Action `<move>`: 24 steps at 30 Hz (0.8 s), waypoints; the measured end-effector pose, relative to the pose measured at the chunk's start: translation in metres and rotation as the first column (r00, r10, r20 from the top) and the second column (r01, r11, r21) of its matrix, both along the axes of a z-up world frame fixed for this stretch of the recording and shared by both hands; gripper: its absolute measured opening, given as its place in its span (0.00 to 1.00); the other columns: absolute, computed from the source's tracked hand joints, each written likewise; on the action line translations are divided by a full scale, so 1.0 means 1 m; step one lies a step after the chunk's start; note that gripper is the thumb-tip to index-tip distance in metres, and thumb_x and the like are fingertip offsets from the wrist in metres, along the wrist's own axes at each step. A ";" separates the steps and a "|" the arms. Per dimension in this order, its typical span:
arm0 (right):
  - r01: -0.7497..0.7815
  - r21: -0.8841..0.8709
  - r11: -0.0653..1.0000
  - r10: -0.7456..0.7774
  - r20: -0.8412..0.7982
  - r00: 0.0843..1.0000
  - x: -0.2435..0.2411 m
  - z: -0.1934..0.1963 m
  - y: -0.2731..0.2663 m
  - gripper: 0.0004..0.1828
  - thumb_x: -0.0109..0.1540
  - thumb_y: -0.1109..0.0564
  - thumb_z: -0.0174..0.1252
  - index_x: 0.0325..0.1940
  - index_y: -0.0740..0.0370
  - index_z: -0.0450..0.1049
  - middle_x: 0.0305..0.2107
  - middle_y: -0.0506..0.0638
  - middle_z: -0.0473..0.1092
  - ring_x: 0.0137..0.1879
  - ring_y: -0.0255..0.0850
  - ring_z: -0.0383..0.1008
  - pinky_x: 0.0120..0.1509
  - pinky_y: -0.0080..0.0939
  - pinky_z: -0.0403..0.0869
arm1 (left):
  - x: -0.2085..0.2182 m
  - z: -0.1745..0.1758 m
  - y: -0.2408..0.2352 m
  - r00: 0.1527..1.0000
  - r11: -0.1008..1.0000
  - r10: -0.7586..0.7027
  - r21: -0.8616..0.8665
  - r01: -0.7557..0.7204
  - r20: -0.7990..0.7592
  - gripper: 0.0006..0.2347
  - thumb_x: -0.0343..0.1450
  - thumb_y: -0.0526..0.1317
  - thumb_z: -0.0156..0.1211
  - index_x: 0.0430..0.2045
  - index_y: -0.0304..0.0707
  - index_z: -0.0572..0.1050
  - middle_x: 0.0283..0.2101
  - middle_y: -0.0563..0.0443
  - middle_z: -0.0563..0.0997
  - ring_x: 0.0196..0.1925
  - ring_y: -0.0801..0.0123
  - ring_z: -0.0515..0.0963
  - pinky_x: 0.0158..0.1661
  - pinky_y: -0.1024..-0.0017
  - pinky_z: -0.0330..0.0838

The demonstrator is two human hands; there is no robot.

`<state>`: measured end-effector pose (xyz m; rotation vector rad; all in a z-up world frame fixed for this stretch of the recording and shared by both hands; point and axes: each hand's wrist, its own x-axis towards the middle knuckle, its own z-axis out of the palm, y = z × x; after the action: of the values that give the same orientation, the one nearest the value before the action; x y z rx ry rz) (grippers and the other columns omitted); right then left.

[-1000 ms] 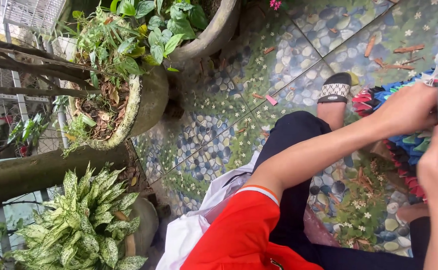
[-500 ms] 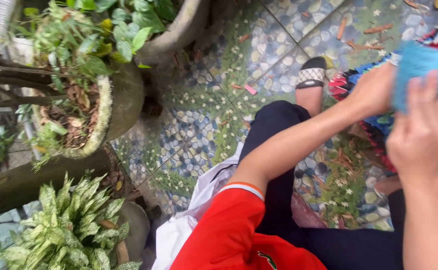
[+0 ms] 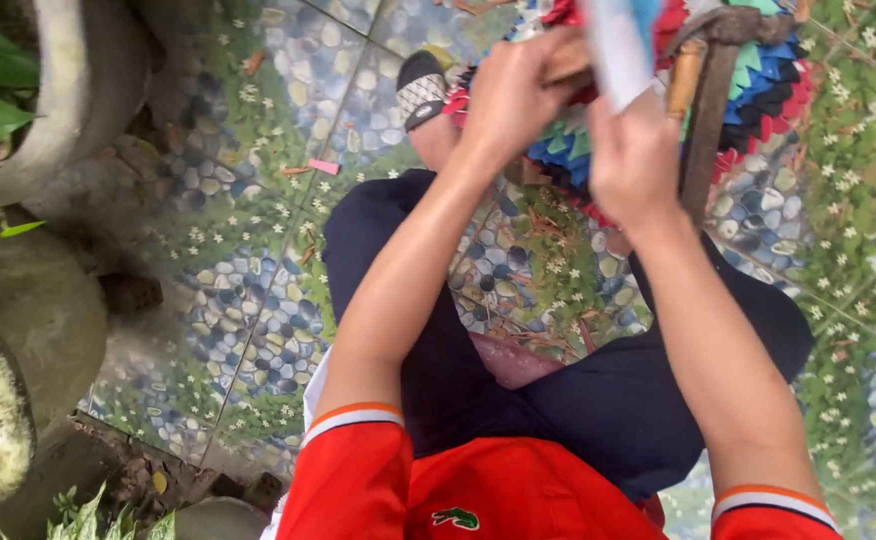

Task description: The person sands a small wooden piece using sandpaper. They hold the wood in one hand and rub the sandpaper over its surface, occasionally flipping the wood to sand different sides.

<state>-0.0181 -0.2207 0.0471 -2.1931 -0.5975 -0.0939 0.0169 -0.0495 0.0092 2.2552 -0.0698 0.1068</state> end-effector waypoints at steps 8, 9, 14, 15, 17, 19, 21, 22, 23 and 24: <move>0.058 -0.031 0.998 -0.062 -0.171 0.983 0.003 -0.011 -0.038 0.32 0.83 0.50 0.37 0.28 0.67 0.66 0.19 0.55 0.63 0.27 0.48 0.68 0.38 0.49 0.73 | -0.002 0.008 0.006 0.994 0.991 -0.094 -0.087 0.099 0.058 0.15 0.68 0.41 0.72 0.48 0.50 0.78 0.34 0.53 0.90 0.32 0.64 0.89 0.28 0.68 0.75; 0.056 -0.029 0.998 -0.060 -0.170 0.984 0.001 -0.015 -0.052 0.32 0.83 0.50 0.37 0.28 0.67 0.66 0.19 0.55 0.63 0.27 0.48 0.68 0.38 0.49 0.73 | -0.003 0.005 0.003 0.994 0.992 -0.092 -0.084 0.097 0.059 0.15 0.68 0.41 0.72 0.48 0.50 0.78 0.34 0.53 0.90 0.32 0.64 0.89 0.28 0.68 0.75; 0.214 0.068 0.974 -0.215 -0.003 0.977 0.014 -0.011 -0.082 0.23 0.85 0.53 0.41 0.40 0.71 0.60 0.26 0.53 0.52 0.35 0.43 0.49 0.42 0.51 0.48 | -0.002 -0.012 -0.010 0.990 0.991 -0.119 -0.051 0.123 0.080 0.15 0.69 0.37 0.70 0.49 0.51 0.76 0.35 0.57 0.90 0.30 0.74 0.90 0.28 0.75 0.82; 0.201 0.079 0.976 -0.202 -0.003 0.979 0.017 -0.015 -0.073 0.23 0.85 0.53 0.41 0.40 0.71 0.60 0.26 0.53 0.52 0.35 0.43 0.49 0.42 0.51 0.48 | 0.001 -0.017 -0.013 0.991 0.993 -0.106 -0.040 0.110 0.081 0.15 0.69 0.37 0.70 0.49 0.51 0.76 0.35 0.57 0.90 0.30 0.74 0.90 0.28 0.75 0.82; 0.075 -0.005 0.997 -0.074 -0.214 0.974 0.020 -0.024 -0.051 0.29 0.85 0.55 0.46 0.28 0.63 0.58 0.18 0.51 0.54 0.27 0.43 0.53 0.35 0.52 0.49 | 0.004 -0.025 -0.017 0.990 0.996 -0.065 0.066 0.058 0.121 0.18 0.65 0.43 0.72 0.48 0.58 0.74 0.33 0.48 0.89 0.35 0.49 0.87 0.31 0.56 0.74; 0.025 -0.037 0.999 -0.029 -0.101 0.994 0.003 -0.025 -0.049 0.26 0.84 0.59 0.47 0.31 0.70 0.60 0.20 0.59 0.56 0.28 0.52 0.56 0.37 0.57 0.51 | 0.001 -0.027 -0.020 0.998 0.999 -0.023 0.026 0.021 0.066 0.18 0.64 0.46 0.72 0.47 0.57 0.75 0.35 0.50 0.90 0.37 0.53 0.88 0.33 0.58 0.75; -0.017 -0.057 0.998 0.019 0.027 0.999 -0.011 -0.028 -0.046 0.23 0.84 0.62 0.48 0.34 0.76 0.63 0.22 0.66 0.57 0.29 0.61 0.59 0.39 0.61 0.53 | 0.005 -0.033 -0.016 0.999 1.000 0.021 -0.003 -0.021 0.026 0.18 0.64 0.49 0.72 0.46 0.56 0.76 0.36 0.52 0.91 0.40 0.56 0.89 0.35 0.60 0.76; -0.057 -0.114 0.992 0.055 -0.022 0.998 -0.017 -0.032 -0.047 0.26 0.83 0.61 0.49 0.30 0.74 0.61 0.21 0.65 0.58 0.29 0.62 0.61 0.39 0.61 0.55 | 0.009 -0.038 -0.013 1.000 0.998 0.014 -0.063 -0.014 0.009 0.18 0.63 0.40 0.68 0.48 0.59 0.77 0.41 0.53 0.91 0.43 0.58 0.91 0.39 0.61 0.82; -0.100 -0.178 0.979 0.088 -0.075 0.993 -0.026 -0.034 -0.051 0.29 0.82 0.60 0.50 0.25 0.73 0.60 0.20 0.64 0.60 0.28 0.63 0.63 0.39 0.61 0.57 | 0.012 -0.044 -0.013 1.000 0.991 0.004 -0.132 -0.005 -0.010 0.22 0.63 0.30 0.64 0.50 0.62 0.78 0.46 0.54 0.91 0.47 0.60 0.93 0.43 0.62 0.87; -0.116 -0.162 0.980 0.107 -0.064 0.992 -0.016 -0.056 -0.067 0.29 0.82 0.60 0.50 0.25 0.73 0.60 0.20 0.64 0.60 0.28 0.63 0.63 0.39 0.61 0.57 | 0.016 -0.047 -0.016 1.000 0.993 0.022 -0.114 -0.022 -0.001 0.22 0.63 0.30 0.64 0.50 0.62 0.78 0.46 0.54 0.91 0.47 0.60 0.93 0.43 0.62 0.87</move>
<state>-0.0343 -0.2872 -0.0090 -2.3080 -0.7177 0.0781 0.0328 -0.0653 -0.0377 2.1424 -0.0381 0.1205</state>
